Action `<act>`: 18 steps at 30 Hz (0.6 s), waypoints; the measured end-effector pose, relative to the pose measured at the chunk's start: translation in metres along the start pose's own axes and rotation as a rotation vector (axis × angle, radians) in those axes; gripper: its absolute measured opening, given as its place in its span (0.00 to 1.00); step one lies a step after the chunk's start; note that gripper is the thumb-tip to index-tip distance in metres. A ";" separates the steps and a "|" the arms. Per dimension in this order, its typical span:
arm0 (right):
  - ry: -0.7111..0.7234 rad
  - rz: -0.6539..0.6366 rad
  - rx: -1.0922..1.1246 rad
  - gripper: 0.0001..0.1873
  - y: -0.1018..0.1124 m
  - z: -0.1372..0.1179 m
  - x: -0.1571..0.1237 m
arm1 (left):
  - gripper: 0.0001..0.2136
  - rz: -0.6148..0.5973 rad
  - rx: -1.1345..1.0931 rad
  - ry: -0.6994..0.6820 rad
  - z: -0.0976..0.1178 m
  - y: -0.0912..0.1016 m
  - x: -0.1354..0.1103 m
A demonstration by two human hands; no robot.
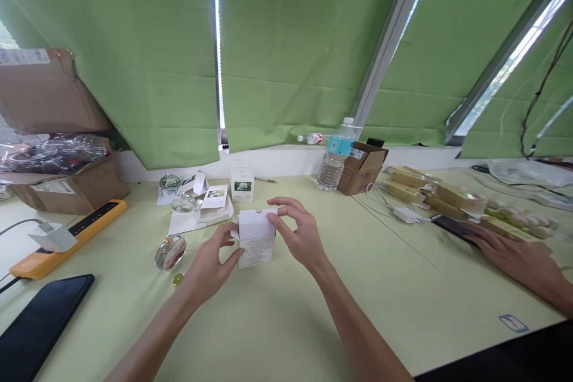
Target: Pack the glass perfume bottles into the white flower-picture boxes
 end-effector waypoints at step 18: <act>0.143 -0.093 -0.075 0.04 -0.005 -0.003 -0.002 | 0.17 -0.012 -0.010 0.008 0.002 0.000 0.000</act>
Point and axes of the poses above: each hand's wrist, its own x-axis towards the middle knuckle, its own y-axis out of the back of the hand, z = x × y, the point moved 8 cm from there along x, towards the middle knuckle, and after that the axes turned 14 degrees about z, right-handed, at the moved point
